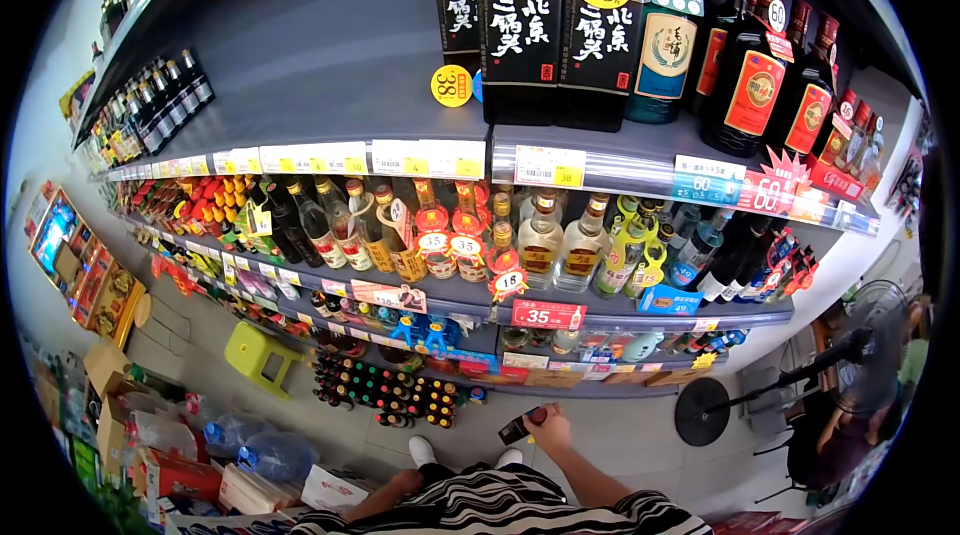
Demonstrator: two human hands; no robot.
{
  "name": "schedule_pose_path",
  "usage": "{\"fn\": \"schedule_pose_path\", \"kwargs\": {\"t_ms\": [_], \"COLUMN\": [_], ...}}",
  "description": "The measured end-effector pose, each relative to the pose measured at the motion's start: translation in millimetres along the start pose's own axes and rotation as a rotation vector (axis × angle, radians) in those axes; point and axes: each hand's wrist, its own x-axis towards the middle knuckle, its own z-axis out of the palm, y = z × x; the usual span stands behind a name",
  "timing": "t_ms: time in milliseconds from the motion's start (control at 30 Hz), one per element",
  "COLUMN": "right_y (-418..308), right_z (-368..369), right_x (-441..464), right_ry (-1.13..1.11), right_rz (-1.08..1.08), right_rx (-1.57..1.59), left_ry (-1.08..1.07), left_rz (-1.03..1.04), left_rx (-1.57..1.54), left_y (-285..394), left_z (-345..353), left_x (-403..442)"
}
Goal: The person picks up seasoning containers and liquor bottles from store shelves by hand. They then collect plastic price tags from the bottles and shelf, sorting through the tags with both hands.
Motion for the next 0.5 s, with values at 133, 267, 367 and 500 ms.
{"fn": "schedule_pose_path", "kwargs": {"t_ms": [133, 267, 367, 500], "right_y": [-7, -5, -2, -1], "right_z": [-12, -17, -23, -33], "right_x": [-6, -8, -10, -12], "right_ry": [-0.052, -0.04, -0.022, -0.015], "right_rz": [0.04, 0.051, 0.061, 0.085], "right_rx": [0.038, 0.008, 0.005, 0.012], "left_ry": [-0.027, -0.023, -0.006, -0.028], "left_rz": [-0.145, -0.369, -0.35, -0.247], "left_rx": [-0.218, -0.316, -0.265, -0.266], "left_y": [14, 57, 51, 51], "left_z": [-7, -34, -31, -32], "left_x": [0, -8, 1, 7]}}
